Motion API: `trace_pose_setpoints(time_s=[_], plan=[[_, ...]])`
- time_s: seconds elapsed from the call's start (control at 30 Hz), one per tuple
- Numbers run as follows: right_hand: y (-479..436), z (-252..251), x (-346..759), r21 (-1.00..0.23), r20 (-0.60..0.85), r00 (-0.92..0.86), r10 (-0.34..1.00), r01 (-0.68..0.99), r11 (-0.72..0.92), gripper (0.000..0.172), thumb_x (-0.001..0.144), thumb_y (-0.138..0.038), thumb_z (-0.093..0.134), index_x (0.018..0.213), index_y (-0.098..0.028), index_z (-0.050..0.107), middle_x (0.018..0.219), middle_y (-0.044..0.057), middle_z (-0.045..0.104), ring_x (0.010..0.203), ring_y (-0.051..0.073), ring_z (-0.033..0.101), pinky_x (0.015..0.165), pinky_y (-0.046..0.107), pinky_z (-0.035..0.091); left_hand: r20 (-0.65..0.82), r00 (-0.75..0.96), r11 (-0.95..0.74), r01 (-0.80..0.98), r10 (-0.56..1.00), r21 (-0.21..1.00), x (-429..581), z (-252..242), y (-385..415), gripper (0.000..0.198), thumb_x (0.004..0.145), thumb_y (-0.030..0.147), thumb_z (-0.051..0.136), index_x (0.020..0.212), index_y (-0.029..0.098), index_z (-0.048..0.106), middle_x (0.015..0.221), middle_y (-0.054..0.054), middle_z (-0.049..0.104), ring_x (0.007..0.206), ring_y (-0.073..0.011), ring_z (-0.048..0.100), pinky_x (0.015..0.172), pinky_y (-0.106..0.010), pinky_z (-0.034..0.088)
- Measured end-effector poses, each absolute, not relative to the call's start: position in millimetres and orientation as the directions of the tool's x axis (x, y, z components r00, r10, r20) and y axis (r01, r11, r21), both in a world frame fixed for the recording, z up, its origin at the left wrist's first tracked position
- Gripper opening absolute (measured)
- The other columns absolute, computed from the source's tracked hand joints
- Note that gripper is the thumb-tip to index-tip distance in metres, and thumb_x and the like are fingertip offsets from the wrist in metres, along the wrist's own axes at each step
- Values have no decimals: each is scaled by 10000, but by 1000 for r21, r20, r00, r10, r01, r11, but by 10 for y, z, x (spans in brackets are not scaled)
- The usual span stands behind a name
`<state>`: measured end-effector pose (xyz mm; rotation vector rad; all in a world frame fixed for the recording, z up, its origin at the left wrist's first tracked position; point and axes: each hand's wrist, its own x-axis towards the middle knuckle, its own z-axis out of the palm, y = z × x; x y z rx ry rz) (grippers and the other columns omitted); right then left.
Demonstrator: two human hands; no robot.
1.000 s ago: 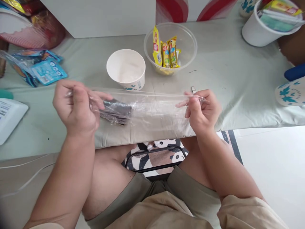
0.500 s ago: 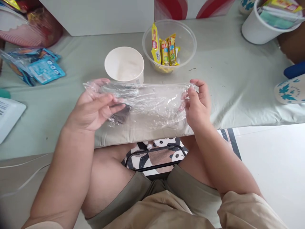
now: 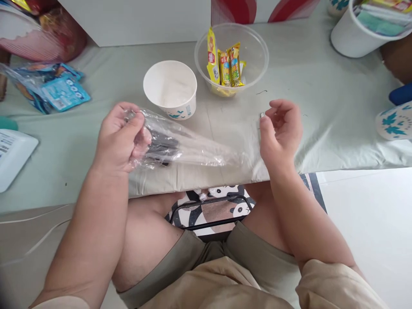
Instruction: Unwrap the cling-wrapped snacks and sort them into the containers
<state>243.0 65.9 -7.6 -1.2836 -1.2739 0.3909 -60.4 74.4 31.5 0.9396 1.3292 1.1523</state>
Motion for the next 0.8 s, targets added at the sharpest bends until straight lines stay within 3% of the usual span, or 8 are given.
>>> trace_pose_setpoints(time_s=[0.13,0.23,0.33,0.4,0.47,0.57,0.7,0.8], plan=[[687,-2,2342,-888,437,-38,899,141,438,363,894,-538,729,1131,-268,679,1037,65,732,1008,204,705,945,384,555,-173,286,229,-179,943,957,-539,358,692,429,776,505,858,873,267,514,473,81,638,196,-57,264,254,-251,48],[633,117,2126,-978,143,-476,867,67,198,546,846,-586,768,1235,-230,625,1022,61,757,922,191,724,834,344,592,-199,415,289,-166,888,943,-463,368,670,421,789,521,844,881,263,525,498,57,658,187,-73,317,232,-239,61],[548,201,1964,-984,-124,-688,715,177,0,332,864,-452,788,991,-170,667,726,5,692,624,110,615,563,242,487,-240,370,314,-152,897,937,-441,336,713,398,765,456,872,923,251,569,505,69,630,209,-68,340,249,-233,74],[500,208,1948,-986,-166,-698,696,128,-108,296,893,-416,767,800,-178,617,614,-18,631,529,85,547,487,225,418,-218,265,281,-229,939,932,-461,319,761,394,739,391,887,934,252,575,504,77,615,266,-79,401,275,-217,143],[465,177,1984,-983,-119,-629,768,-35,-180,334,910,-441,753,756,-197,586,603,-22,636,518,91,567,494,232,447,-189,148,232,-372,971,899,-479,320,789,388,753,416,863,949,247,574,577,52,666,404,-103,544,353,-200,332],[437,95,2032,-953,-88,-427,900,-228,-201,372,880,-536,769,761,-223,607,621,-35,618,538,104,581,536,263,497,-219,169,276,-539,961,796,-434,326,742,522,763,638,793,1024,223,614,914,-42,784,827,-188,744,698,-286,603],[432,-12,1984,-947,-124,-220,967,-265,-182,413,791,-601,829,774,-242,626,659,-38,566,603,114,559,621,299,528,-234,447,438,-433,863,788,-244,238,590,917,582,850,792,1252,244,635,1229,-126,755,1204,-377,705,938,-469,601],[430,-54,1931,-975,-92,-122,988,-191,-114,403,795,-599,821,789,-236,646,713,-26,604,671,120,569,676,301,518,-164,544,416,-379,823,827,-134,138,541,958,565,706,912,1355,284,572,1270,-116,746,1272,-393,677,1053,-510,550]])
